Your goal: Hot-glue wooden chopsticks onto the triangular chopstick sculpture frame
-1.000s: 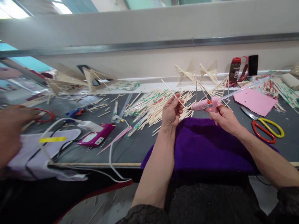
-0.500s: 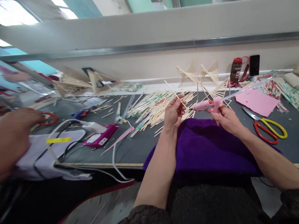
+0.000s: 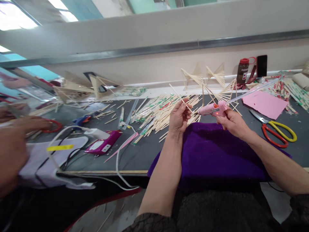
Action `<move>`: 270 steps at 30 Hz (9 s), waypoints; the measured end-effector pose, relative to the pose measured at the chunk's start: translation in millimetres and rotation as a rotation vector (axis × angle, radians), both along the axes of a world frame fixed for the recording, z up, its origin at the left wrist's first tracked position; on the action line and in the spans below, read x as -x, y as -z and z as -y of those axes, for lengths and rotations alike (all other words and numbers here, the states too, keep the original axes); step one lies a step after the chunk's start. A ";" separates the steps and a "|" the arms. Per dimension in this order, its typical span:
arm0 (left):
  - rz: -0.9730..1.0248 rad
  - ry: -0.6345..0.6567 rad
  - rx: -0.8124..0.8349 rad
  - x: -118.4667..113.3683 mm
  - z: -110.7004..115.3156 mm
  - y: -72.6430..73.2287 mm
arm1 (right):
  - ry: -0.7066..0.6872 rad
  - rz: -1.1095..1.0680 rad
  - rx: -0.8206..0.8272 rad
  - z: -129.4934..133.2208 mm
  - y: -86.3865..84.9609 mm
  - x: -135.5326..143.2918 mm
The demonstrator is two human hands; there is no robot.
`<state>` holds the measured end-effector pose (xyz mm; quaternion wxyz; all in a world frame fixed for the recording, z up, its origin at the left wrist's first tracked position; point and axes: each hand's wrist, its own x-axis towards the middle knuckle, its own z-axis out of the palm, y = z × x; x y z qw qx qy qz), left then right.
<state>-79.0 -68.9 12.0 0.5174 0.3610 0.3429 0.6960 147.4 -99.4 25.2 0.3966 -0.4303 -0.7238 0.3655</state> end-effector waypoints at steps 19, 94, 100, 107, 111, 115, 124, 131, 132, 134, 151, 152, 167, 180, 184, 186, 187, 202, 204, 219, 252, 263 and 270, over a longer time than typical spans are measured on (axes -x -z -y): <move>-0.001 0.000 -0.010 -0.1 -2.3 5.8 | -0.024 -0.019 0.028 -2.5 5.0 -0.2; 0.027 -0.032 0.039 0.0 0.6 1.0 | 0.005 0.016 0.076 2.8 2.4 6.2; 0.008 -0.030 0.036 -0.5 0.3 1.5 | 0.002 -0.009 0.084 -0.9 8.0 3.9; 0.021 -0.046 0.038 0.5 -0.3 2.2 | -0.029 -0.011 0.077 -0.4 8.4 3.9; 0.019 -0.041 0.030 0.5 -0.1 2.0 | -0.056 -0.025 0.113 0.9 4.7 4.5; -0.047 0.037 0.031 -1.7 3.1 2.3 | -0.037 -0.117 0.114 0.3 -4.4 -0.3; -0.384 0.286 0.041 -10.2 15.0 2.0 | 0.064 -0.375 -0.028 -6.2 -23.1 -14.9; -0.487 0.343 0.033 -11.7 17.2 5.5 | 0.045 -0.444 -0.035 -6.2 -25.9 -14.0; -0.496 0.347 0.036 -12.0 17.5 5.5 | 0.043 -0.441 -0.036 -6.2 -25.7 -13.9; -0.504 0.355 0.040 -12.7 17.9 5.1 | 0.048 -0.435 -0.040 -6.9 -24.4 -13.9; -0.542 0.365 0.052 -14.3 18.3 3.8 | 0.094 -0.450 -0.027 -17.0 -8.1 -15.5; -0.545 0.367 0.053 -14.1 18.1 4.2 | 0.096 -0.448 -0.028 -17.1 -8.0 -15.7; -0.567 0.376 0.053 -14.1 18.1 4.6 | 0.085 -0.415 -0.052 -15.7 -9.7 -15.8; -0.561 0.356 0.053 -14.6 19.8 2.6 | 0.089 -0.415 -0.053 -14.1 -10.7 -15.2; -0.563 0.365 0.049 -14.7 19.2 3.4 | 0.094 -0.439 -0.044 -13.2 -12.2 -14.4; -0.561 0.363 0.045 -14.5 19.0 3.7 | 0.086 -0.425 -0.043 -12.8 -13.1 -14.3; -0.560 0.363 0.042 -14.3 19.0 3.8 | 0.084 -0.416 -0.045 -12.6 -13.5 -14.3; -0.563 0.362 0.041 -13.4 19.5 3.5 | 0.087 -0.431 -0.054 -12.3 -14.3 -15.1; -0.567 0.354 0.041 -13.6 19.7 3.3 | 0.081 -0.418 -0.056 -12.1 -14.5 -15.1; -0.567 0.355 0.038 -14.2 20.2 2.4 | 0.091 -0.426 -0.046 -11.4 -16.3 -14.6; -0.437 0.424 0.020 -17.7 22.2 0.9 | 0.023 -0.463 -0.013 -8.0 -20.8 -15.2; -0.451 0.423 0.008 -17.9 21.8 1.8 | 0.024 -0.466 -0.041 -11.7 -15.1 -12.4; -0.460 0.444 0.015 -17.8 19.6 3.5 | 0.053 -0.460 -0.063 -11.7 -15.1 -12.0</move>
